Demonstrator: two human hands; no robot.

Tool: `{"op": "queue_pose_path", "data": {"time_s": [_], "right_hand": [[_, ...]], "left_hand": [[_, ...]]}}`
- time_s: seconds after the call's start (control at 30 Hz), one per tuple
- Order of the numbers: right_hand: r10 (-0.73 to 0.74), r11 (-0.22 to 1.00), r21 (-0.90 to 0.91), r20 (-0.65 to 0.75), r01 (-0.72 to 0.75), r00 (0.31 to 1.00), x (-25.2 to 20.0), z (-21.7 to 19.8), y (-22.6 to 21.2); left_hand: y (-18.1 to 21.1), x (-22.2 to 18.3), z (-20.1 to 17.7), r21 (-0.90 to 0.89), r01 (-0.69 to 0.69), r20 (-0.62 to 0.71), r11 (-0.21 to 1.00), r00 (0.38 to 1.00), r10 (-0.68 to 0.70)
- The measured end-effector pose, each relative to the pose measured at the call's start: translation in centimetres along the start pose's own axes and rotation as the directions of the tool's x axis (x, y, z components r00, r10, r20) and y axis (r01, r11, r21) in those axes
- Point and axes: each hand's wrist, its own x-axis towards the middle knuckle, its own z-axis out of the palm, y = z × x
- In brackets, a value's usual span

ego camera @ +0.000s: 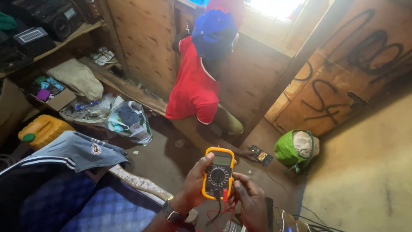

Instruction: Testing a circuit board with a multimeter and using a soldering iron to heat components.

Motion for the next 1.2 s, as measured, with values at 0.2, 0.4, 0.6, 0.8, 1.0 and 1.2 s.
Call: {"op": "queue_pose_path", "data": {"time_s": [0.2,0.4,0.6,0.8,1.0,1.2], "right_hand": [[-0.052,0.992,0.107,-0.087,0.061,0.995,1.0,0.7,0.3],[-0.072,0.994,0.064,-0.202,0.086,0.977,2.6,-0.2,0.5],[0.005,0.987,0.146,-0.413,0.061,0.911,3.1,-0.8,0.9],[0.055,0.987,0.160,-0.489,0.027,0.870,1.6,-3.1,4.4],[0.047,0.992,0.123,-0.549,0.025,0.835,-2.0,-4.4,5.1],[0.226,0.973,0.117,-0.632,-0.197,0.741,-6.1,-2.2,-0.8]], "left_hand": [[1.6,1.2,-0.2,-0.042,0.071,0.081,0.997,0.994,-0.067],[2.2,5.3,1.0,0.074,0.095,0.157,0.993,0.982,-0.106],[2.0,8.7,2.4,0.148,0.183,0.303,0.972,0.927,-0.220],[-1.0,10.9,1.6,0.252,0.316,0.271,0.915,0.885,-0.380],[-4.6,9.2,1.3,0.225,0.373,0.243,0.900,0.873,-0.422],[-6.0,5.4,2.5,0.327,0.257,0.320,0.909,0.876,-0.362]]}}
